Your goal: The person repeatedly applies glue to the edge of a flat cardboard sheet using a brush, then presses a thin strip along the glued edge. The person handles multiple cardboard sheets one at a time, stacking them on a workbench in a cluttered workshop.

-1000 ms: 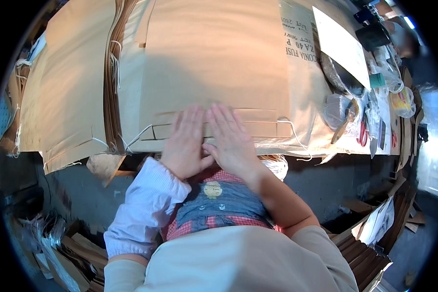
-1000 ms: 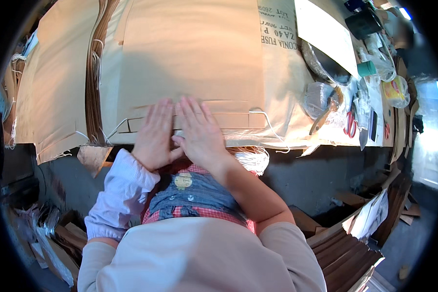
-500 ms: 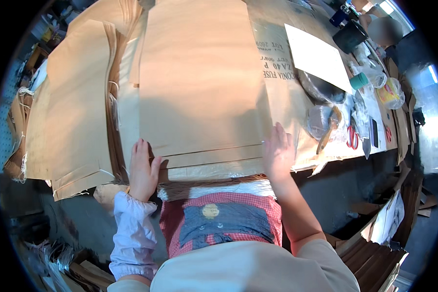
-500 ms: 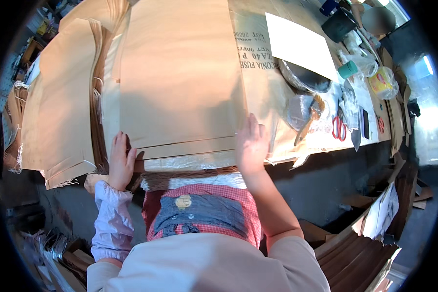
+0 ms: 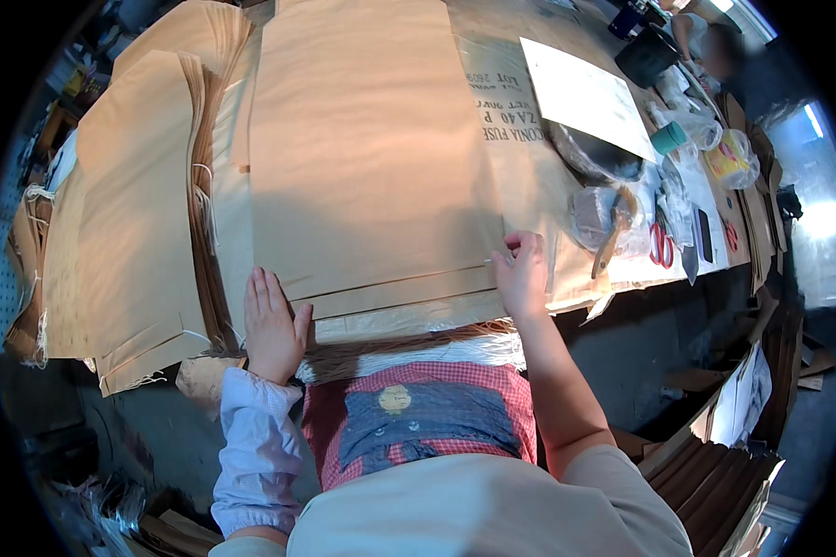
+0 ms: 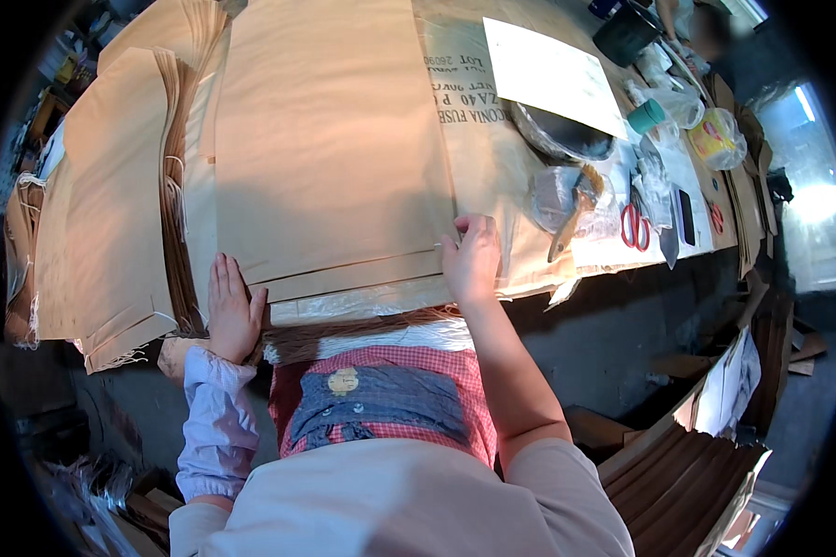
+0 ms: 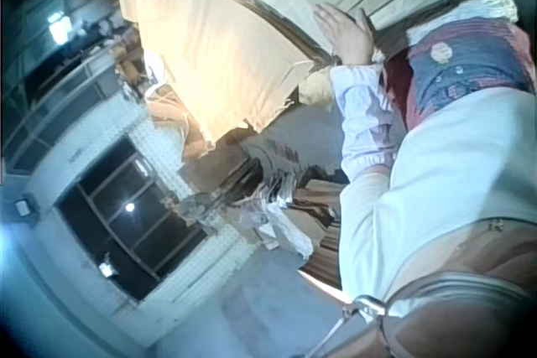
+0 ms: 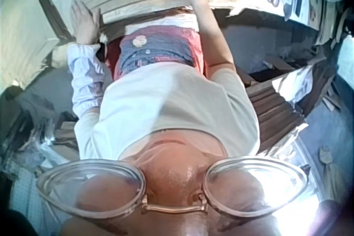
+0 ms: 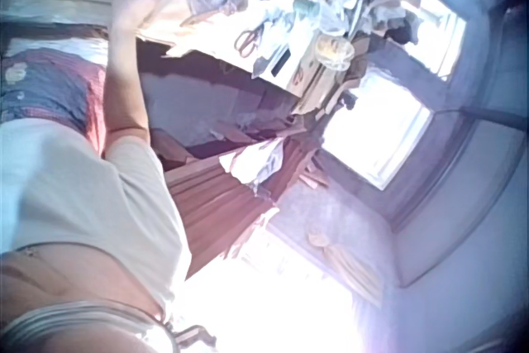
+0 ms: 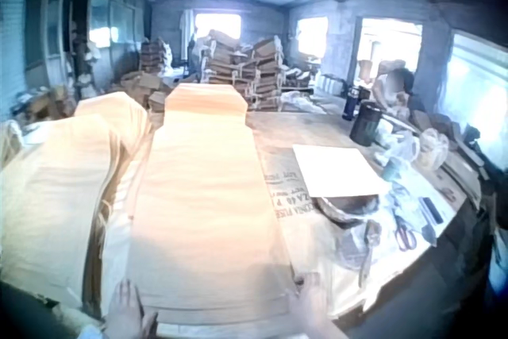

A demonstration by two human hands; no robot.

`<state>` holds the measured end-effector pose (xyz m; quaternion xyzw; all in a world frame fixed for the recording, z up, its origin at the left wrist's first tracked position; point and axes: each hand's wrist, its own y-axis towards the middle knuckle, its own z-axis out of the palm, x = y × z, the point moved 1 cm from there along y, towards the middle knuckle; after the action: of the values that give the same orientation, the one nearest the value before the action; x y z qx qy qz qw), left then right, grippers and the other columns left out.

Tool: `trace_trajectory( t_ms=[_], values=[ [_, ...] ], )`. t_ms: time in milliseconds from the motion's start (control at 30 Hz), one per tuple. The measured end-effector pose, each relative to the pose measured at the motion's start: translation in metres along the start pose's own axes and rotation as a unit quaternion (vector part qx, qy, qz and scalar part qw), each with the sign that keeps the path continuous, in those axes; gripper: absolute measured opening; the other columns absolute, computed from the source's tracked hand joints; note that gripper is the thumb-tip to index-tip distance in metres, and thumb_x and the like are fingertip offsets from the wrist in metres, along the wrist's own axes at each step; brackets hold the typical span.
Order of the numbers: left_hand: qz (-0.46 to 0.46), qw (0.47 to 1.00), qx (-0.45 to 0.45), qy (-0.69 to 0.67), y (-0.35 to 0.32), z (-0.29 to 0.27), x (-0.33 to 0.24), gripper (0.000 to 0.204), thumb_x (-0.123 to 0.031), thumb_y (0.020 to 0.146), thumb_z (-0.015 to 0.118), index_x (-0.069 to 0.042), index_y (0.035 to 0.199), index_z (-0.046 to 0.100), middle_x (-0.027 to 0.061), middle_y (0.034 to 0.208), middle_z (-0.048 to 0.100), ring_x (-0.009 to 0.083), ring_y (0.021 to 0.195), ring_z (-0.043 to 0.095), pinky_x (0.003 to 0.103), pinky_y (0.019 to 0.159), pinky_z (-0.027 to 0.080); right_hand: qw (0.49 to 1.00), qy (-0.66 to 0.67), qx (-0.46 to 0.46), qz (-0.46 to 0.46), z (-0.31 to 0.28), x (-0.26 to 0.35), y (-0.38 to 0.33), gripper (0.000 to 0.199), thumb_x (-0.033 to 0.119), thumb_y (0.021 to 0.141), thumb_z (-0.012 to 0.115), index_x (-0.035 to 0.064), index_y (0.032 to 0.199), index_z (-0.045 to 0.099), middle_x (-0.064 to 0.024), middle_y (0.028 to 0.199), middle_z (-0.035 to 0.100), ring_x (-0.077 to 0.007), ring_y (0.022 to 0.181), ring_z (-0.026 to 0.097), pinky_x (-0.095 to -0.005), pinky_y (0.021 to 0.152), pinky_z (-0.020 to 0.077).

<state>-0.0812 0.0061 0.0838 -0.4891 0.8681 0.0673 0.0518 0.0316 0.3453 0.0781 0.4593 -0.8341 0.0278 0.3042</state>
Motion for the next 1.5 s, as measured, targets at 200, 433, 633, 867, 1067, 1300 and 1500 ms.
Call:
trace_trajectory(
  t_ms=[200,433,633,867,1067,1300,1500],
  values=[
    [-0.012,0.979,-0.054,-0.197,-0.003,-0.016,0.015,0.067,-0.020,0.085,0.062,0.008,0.137,0.031,0.0296,0.142,0.033,0.0449,0.133,0.029,0.047,0.111,0.025,0.994,0.028,-0.103,0.000,-0.016,-0.009,-0.010,0.031,0.008,0.078,0.067,-0.0002,0.106,0.057,-0.0161,0.098,0.056,-0.0274,0.085,0.056,-0.0368,0.076,0.0478],
    [-0.001,0.999,0.001,-0.034,-0.007,-0.013,-0.003,0.073,-0.033,0.087,0.058,0.013,0.136,0.030,0.0304,0.144,0.028,0.0440,0.135,0.026,0.045,0.112,0.022,0.999,0.017,0.016,0.029,-0.006,-0.010,-0.008,0.033,0.013,0.074,0.072,0.0013,0.103,0.060,-0.0149,0.100,0.059,-0.0313,0.089,0.059,-0.0396,0.077,0.0490],
    [-0.003,1.000,0.007,-0.016,-0.007,-0.011,-0.006,0.073,-0.033,0.088,0.056,0.012,0.137,0.029,0.0302,0.145,0.026,0.0427,0.136,0.023,0.045,0.113,0.020,0.997,0.029,0.001,0.076,-0.008,-0.008,-0.004,0.027,0.014,0.072,0.074,0.0018,0.094,0.063,-0.0129,0.094,0.061,-0.0270,0.076,0.062,-0.0372,0.071,0.0507],
    [0.001,1.000,0.009,-0.019,-0.006,-0.009,-0.006,0.074,-0.036,0.089,0.055,0.015,0.136,0.030,0.0313,0.144,0.026,0.0425,0.136,0.023,0.046,0.114,0.017,0.997,0.020,-0.010,0.077,-0.001,-0.011,-0.006,0.030,0.013,0.071,0.074,0.0024,0.095,0.059,-0.0134,0.095,0.060,-0.0304,0.088,0.060,-0.0393,0.078,0.0491],
    [-0.001,1.000,0.012,-0.015,-0.007,-0.010,-0.004,0.074,-0.035,0.088,0.055,0.014,0.136,0.029,0.0314,0.144,0.026,0.0426,0.136,0.023,0.046,0.114,0.018,0.997,-0.006,-0.006,0.080,-0.002,-0.004,-0.008,0.031,0.013,0.072,0.074,0.0022,0.097,0.058,-0.0143,0.097,0.059,-0.0320,0.091,0.059,-0.0402,0.079,0.0489],
    [0.009,1.000,0.009,-0.006,-0.008,-0.006,-0.003,0.075,-0.035,0.088,0.055,0.013,0.138,0.027,0.0310,0.144,0.026,0.0429,0.135,0.024,0.047,0.113,0.019,0.997,-0.011,-0.010,0.082,-0.005,-0.003,-0.010,0.032,0.014,0.071,0.074,0.0019,0.097,0.059,-0.0140,0.096,0.060,-0.0309,0.090,0.060,-0.0399,0.078,0.0494],
    [0.001,1.000,0.017,-0.012,-0.005,-0.009,-0.007,0.075,-0.035,0.089,0.054,0.013,0.138,0.026,0.0307,0.146,0.023,0.0428,0.136,0.022,0.047,0.113,0.018,0.995,0.005,0.005,0.103,-0.007,-0.006,-0.001,0.029,0.012,0.071,0.074,0.0018,0.094,0.060,-0.0143,0.095,0.060,-0.0309,0.088,0.061,-0.0396,0.077,0.0494]
  ],
)
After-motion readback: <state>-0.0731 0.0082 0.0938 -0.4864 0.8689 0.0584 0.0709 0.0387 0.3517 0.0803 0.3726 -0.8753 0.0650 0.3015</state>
